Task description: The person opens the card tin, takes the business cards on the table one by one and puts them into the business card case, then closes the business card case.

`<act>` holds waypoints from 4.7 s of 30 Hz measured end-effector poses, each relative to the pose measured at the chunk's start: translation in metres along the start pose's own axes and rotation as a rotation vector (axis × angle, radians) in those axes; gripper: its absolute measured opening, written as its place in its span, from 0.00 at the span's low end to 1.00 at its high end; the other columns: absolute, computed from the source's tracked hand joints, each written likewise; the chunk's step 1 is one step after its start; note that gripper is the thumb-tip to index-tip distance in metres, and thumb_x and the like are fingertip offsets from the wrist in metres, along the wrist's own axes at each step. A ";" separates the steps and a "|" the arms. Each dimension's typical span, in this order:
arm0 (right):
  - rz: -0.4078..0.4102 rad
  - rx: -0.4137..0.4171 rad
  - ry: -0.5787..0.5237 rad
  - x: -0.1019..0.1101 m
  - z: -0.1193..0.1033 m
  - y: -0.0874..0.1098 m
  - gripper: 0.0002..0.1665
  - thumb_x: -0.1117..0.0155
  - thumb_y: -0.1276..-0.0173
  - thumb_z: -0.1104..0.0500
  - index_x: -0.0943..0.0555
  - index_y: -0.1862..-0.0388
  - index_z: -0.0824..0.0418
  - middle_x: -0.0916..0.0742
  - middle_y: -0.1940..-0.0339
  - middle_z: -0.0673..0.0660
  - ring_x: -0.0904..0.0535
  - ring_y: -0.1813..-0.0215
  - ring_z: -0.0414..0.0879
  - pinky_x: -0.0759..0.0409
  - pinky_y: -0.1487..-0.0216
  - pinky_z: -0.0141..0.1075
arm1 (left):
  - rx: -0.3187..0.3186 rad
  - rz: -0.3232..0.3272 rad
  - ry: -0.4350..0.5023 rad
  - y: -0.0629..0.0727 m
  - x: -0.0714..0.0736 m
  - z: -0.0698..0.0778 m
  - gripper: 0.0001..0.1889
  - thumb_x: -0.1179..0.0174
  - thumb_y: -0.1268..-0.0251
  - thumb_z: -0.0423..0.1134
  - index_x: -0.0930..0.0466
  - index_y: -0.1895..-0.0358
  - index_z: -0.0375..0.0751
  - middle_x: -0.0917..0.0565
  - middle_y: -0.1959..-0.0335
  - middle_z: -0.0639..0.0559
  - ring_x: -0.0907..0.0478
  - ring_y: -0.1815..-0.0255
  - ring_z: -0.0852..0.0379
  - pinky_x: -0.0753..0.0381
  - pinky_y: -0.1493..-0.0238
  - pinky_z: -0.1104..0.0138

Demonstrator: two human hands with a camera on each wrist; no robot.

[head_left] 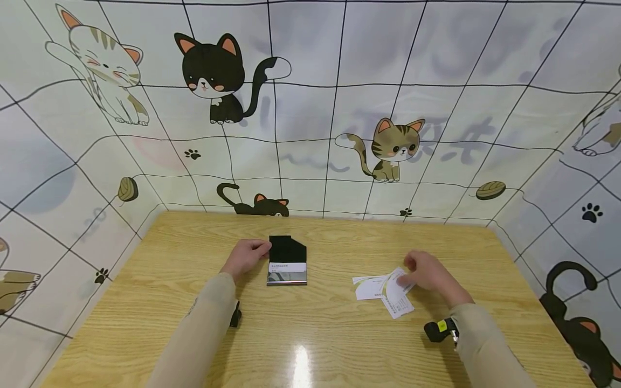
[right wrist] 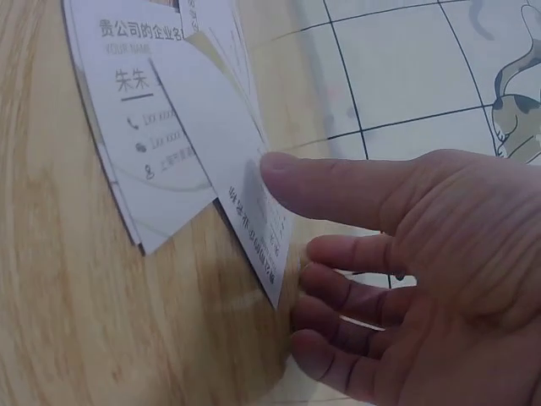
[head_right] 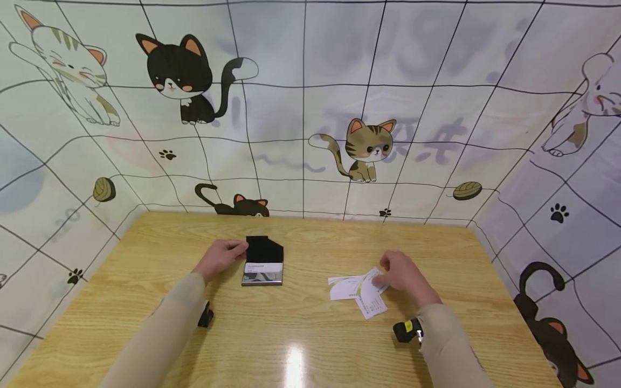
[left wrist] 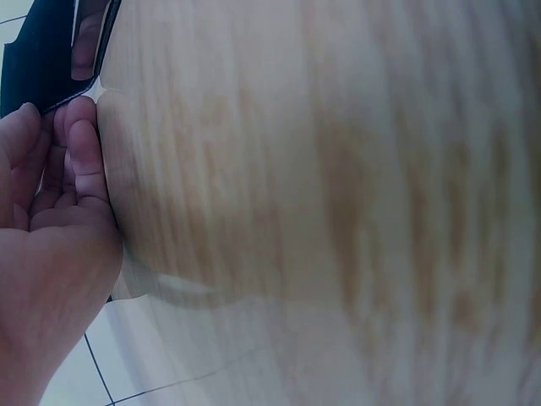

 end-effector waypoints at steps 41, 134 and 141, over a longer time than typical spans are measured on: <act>-0.028 -0.083 0.005 -0.011 -0.014 0.005 0.26 0.19 0.42 0.63 0.27 0.55 0.70 0.21 0.62 0.61 0.26 0.60 0.53 0.25 0.59 0.43 | -0.016 0.006 -0.011 -0.002 -0.001 -0.003 0.15 0.41 0.21 0.46 0.10 0.48 0.39 0.11 0.62 0.50 0.16 0.51 0.51 0.25 0.33 0.50; 0.104 0.208 -0.497 -0.006 -0.060 -0.001 0.06 0.35 0.27 0.69 0.17 0.54 0.67 0.16 0.62 0.59 0.21 0.65 0.52 0.18 0.66 0.34 | -0.038 0.001 0.000 -0.001 -0.001 -0.002 0.15 0.40 0.22 0.45 0.10 0.48 0.38 0.10 0.62 0.50 0.14 0.53 0.51 0.24 0.34 0.51; 0.122 0.217 -0.502 -0.014 -0.075 -0.007 0.06 0.35 0.27 0.69 0.16 0.53 0.66 0.15 0.62 0.59 0.22 0.65 0.51 0.19 0.66 0.33 | -0.045 0.002 0.003 -0.001 -0.001 -0.002 0.15 0.40 0.22 0.44 0.10 0.48 0.37 0.10 0.61 0.49 0.14 0.53 0.52 0.24 0.34 0.50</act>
Point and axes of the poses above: each hand's wrist, its own y-axis away from the middle knuckle, its own x-axis out of the back of the hand, z = x × y, the point moved 2 cm from there along -y, towards the middle knuckle
